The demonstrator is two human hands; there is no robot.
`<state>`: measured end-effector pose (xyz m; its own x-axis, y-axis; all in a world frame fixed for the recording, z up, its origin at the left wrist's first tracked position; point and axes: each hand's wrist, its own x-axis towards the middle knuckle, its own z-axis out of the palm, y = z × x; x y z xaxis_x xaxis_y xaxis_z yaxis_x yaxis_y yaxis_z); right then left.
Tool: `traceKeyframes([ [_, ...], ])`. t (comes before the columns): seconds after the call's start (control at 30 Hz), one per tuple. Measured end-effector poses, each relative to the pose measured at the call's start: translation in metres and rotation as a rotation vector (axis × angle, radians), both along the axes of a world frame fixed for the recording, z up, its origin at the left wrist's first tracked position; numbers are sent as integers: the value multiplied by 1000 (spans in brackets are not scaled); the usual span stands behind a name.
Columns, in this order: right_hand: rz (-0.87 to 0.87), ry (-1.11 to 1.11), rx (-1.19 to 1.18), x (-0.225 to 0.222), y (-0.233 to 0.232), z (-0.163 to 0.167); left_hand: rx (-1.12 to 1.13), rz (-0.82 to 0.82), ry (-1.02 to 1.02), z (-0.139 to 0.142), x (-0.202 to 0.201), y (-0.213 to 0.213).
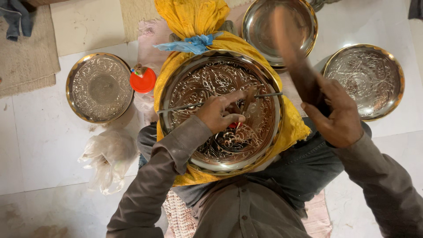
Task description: The person sits cross-legged on the floor and engraves decorative patterns into a round metal tray, holding a chisel against the surface and striking it with a wooden mallet. Near the end they place a round stone disc on the tray and continue chiseling around it.
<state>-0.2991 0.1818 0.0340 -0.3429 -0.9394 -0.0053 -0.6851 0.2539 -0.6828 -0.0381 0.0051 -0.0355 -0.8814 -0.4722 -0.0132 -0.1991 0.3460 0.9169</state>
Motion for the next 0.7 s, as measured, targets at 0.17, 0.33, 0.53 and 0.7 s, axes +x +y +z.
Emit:
traceKeyframes([
  [0.17,102,122,-86,-1,1,-2,147,3,-185,3,0,3],
  [0.33,67,52,-205,0,6,5,97,3,-120,11,2,2],
  [0.53,28,85,-221,13,6,9,31,1,-94,8,2,1],
  [0.7,-1,-219,-335,16,-3,4,-13,12,7,5,4,2],
])
